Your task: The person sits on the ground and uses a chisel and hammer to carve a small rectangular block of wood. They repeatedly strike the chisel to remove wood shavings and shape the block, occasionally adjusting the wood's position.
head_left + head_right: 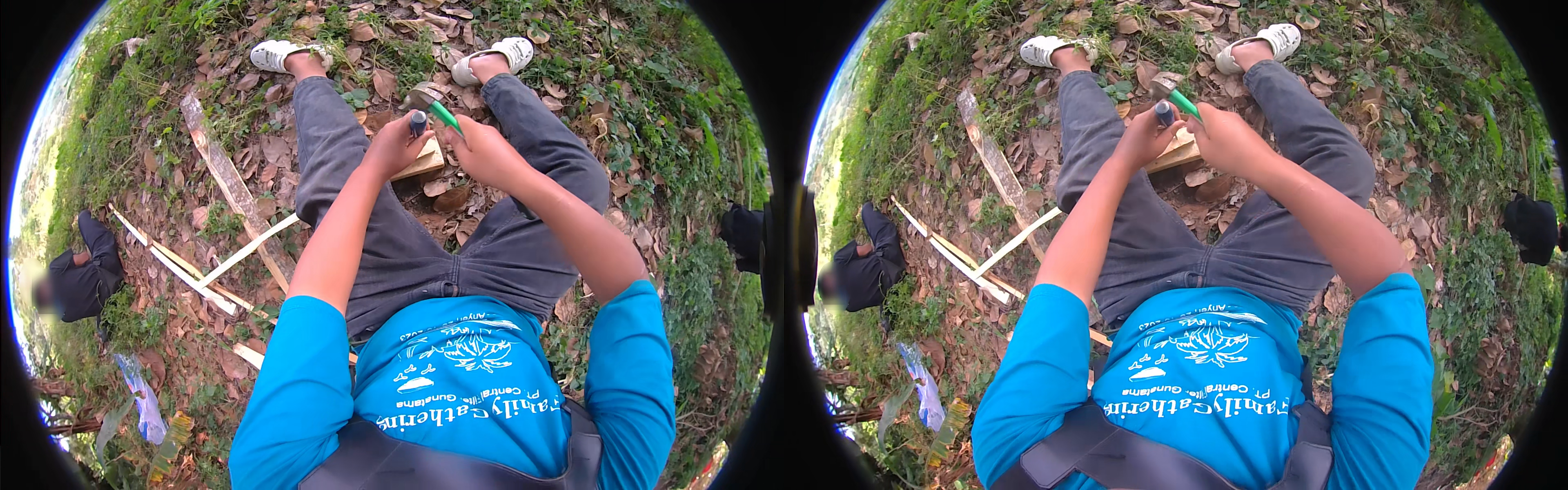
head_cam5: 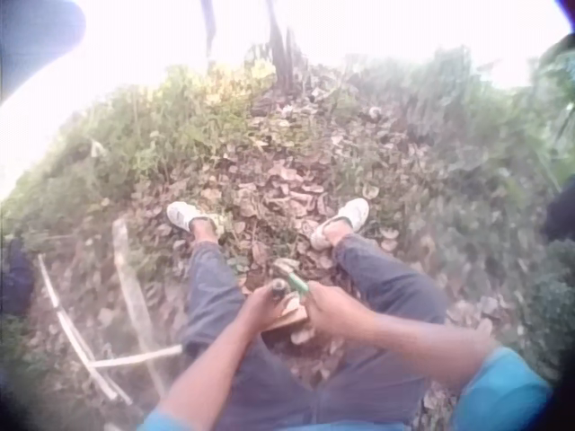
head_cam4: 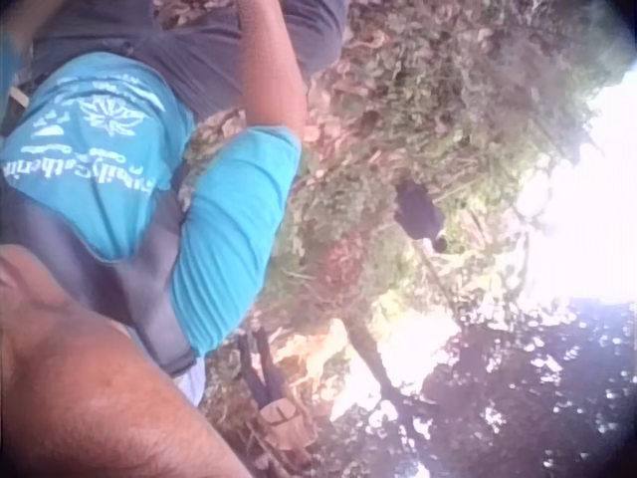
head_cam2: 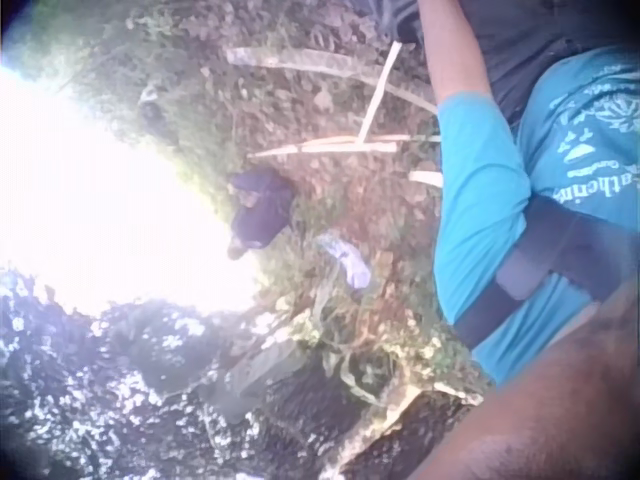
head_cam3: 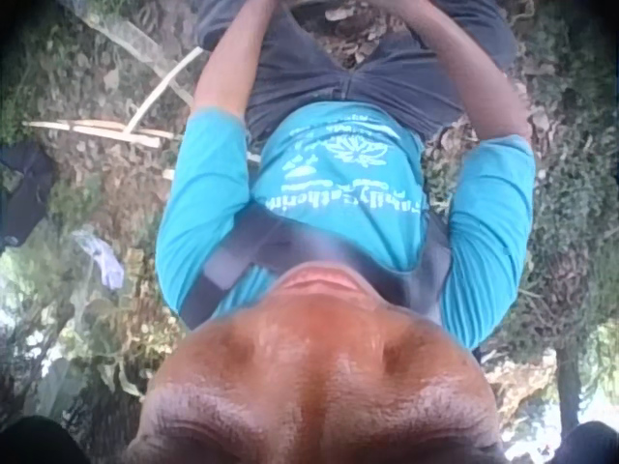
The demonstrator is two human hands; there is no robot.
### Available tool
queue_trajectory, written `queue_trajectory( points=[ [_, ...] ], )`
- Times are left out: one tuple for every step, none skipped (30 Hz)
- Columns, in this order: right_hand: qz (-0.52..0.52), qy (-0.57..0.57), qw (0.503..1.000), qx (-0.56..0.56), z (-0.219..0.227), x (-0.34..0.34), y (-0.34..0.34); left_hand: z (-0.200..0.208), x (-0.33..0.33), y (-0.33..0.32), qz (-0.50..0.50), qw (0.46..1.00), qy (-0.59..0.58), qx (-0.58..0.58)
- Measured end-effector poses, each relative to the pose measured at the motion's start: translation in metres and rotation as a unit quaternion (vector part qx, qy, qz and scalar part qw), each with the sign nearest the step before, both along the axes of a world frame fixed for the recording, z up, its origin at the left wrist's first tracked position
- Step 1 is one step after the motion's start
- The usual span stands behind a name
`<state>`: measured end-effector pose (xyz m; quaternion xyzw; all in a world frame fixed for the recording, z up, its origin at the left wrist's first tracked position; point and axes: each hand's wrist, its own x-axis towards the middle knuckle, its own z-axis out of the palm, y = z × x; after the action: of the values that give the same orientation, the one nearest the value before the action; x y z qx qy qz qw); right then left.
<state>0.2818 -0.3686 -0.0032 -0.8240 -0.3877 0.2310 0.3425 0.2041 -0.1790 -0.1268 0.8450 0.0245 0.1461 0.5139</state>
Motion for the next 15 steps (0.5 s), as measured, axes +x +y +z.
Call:
queue_trajectory(
  points=[
    [-0.037,0.024,0.998,0.051,-0.008,-0.002,0.0,-0.001,-0.001,0.003,0.015,1.0,0.002,0.001],
    [-0.074,0.048,0.991,0.101,-0.015,-0.008,-0.002,-0.001,-0.001,0.007,0.029,1.0,0.004,0.001],
    [-0.109,0.078,0.981,0.138,-0.021,-0.017,-0.006,-0.006,-0.008,0.003,0.048,0.999,0.014,-0.009],
    [-0.163,0.115,0.963,0.181,-0.03,-0.026,-0.004,-0.006,-0.005,0.004,0.06,0.998,0.015,0.019],
    [-0.191,0.145,0.957,0.162,-0.051,-0.033,-0.001,-0.006,-0.005,0.003,0.067,0.997,0.02,0.013],
    [-0.222,0.17,0.949,0.146,-0.08,-0.038,0.001,-0.008,0.0,0.006,0.062,0.998,0.028,0.002],
    [-0.229,0.178,0.952,0.094,-0.104,-0.043,0.003,-0.011,0.003,0.01,0.06,0.998,0.036,-0.007],
    [-0.237,0.185,0.953,0.042,-0.126,-0.045,0.003,-0.007,0.006,0.012,0.051,0.998,0.043,0.003],
    [-0.24,0.191,0.952,-0.013,-0.15,-0.048,0.004,-0.006,0.008,0.014,0.04,0.998,0.051,0.011],
    [-0.217,0.161,0.963,-0.016,-0.157,-0.058,0.006,-0.011,0.007,0.018,0.027,0.998,0.056,0.007],
    [-0.193,0.132,0.972,-0.019,-0.163,-0.068,0.007,-0.015,0.007,0.021,0.03,0.998,0.046,0.007],
    [-0.186,0.131,0.973,-0.028,-0.183,-0.069,0.003,-0.016,0.013,0.021,0.027,0.998,0.048,0.026],
    [-0.176,0.132,0.974,-0.059,-0.186,-0.072,0.001,-0.018,0.016,0.024,0.03,0.997,0.053,0.045],
    [-0.175,0.121,0.975,-0.063,-0.19,-0.076,-0.001,-0.021,0.02,0.025,0.038,0.997,0.059,0.031],
    [-0.173,0.106,0.977,-0.063,-0.189,-0.076,0.0,-0.025,0.026,0.029,0.032,0.996,0.08,0.033]
  ],
)
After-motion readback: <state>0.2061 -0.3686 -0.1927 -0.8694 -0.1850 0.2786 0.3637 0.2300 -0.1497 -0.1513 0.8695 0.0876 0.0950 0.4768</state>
